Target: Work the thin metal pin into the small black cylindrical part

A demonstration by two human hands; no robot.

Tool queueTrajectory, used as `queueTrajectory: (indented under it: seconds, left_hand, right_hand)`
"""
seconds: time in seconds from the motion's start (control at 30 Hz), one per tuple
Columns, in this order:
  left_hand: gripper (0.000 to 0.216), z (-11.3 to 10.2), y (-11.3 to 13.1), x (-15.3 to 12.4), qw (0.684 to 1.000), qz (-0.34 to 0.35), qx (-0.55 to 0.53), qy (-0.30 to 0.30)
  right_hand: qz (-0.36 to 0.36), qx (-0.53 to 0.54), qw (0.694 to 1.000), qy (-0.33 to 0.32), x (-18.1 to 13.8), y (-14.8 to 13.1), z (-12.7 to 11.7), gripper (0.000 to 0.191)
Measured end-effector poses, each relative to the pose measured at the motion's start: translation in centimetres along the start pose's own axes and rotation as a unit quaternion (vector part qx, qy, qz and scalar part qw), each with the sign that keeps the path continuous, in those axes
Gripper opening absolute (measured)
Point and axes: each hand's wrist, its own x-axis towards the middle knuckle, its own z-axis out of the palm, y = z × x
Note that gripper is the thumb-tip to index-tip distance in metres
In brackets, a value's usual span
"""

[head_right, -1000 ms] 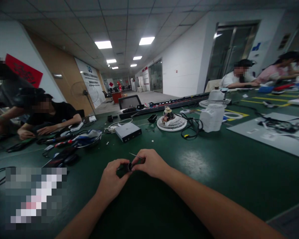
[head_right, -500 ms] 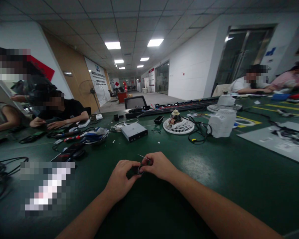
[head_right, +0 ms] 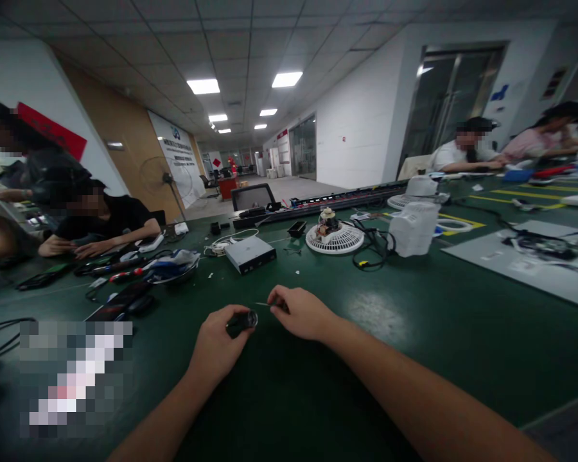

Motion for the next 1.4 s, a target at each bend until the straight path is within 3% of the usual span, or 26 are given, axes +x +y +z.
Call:
queueTrajectory:
  seconds: [0.1,0.33,0.47,0.63,0.77,0.9,1.03,1.17,1.3,1.4]
  left_hand:
    - [0.025,-0.22,-0.18,0.13,0.999,-0.030,0.007,0.013]
    - [0.025,-0.44,-0.06,-0.01,1.000,-0.001,0.024,-0.006]
    - [0.026,-0.51,0.07,-0.02,1.000,0.003,0.020,-0.002]
    - [0.027,-0.59,0.25,-0.02,0.999,0.022,0.025,0.004]
    - [0.027,-0.52,0.16,-0.05,0.999,0.042,0.018,-0.007]
    - [0.026,-0.54,0.31,-0.03,0.998,0.061,0.018,-0.019]
    - [0.023,-0.66,0.45,-0.02,0.997,0.069,0.019,-0.025]
    - [0.023,-0.67,0.44,-0.04,0.997,0.072,0.019,-0.028]
    - [0.023,-0.58,0.32,-0.04,0.996,0.073,0.022,-0.037]
    - [0.023,-0.58,0.23,0.01,0.997,0.072,0.017,-0.033]
  right_hand:
    - [-0.031,-0.032,0.999,-0.029,-0.17,-0.23,-0.41,0.014]
    - [-0.037,-0.103,0.994,-0.022,-0.17,-0.48,0.05,0.016]
    - [-0.048,-0.067,0.996,-0.036,-0.20,-0.52,0.12,0.015]
    - [-0.026,-0.092,0.995,0.009,-0.17,-0.68,0.04,0.016]
    - [-0.048,-0.064,0.996,-0.031,-0.19,-0.66,-0.21,0.015]
    - [-0.021,-0.089,0.996,-0.007,-0.17,-0.64,-0.39,0.015]
    - [-0.035,-0.068,0.996,-0.053,-0.19,-0.53,-0.35,0.014]
    - [-0.021,-0.088,0.996,-0.018,-0.27,-0.46,-0.44,0.014]
    - [-0.045,-0.044,0.995,-0.081,-0.26,-0.48,-0.59,0.014]
    - [-0.026,-0.047,0.997,-0.050,-0.17,-0.51,-0.48,0.015]
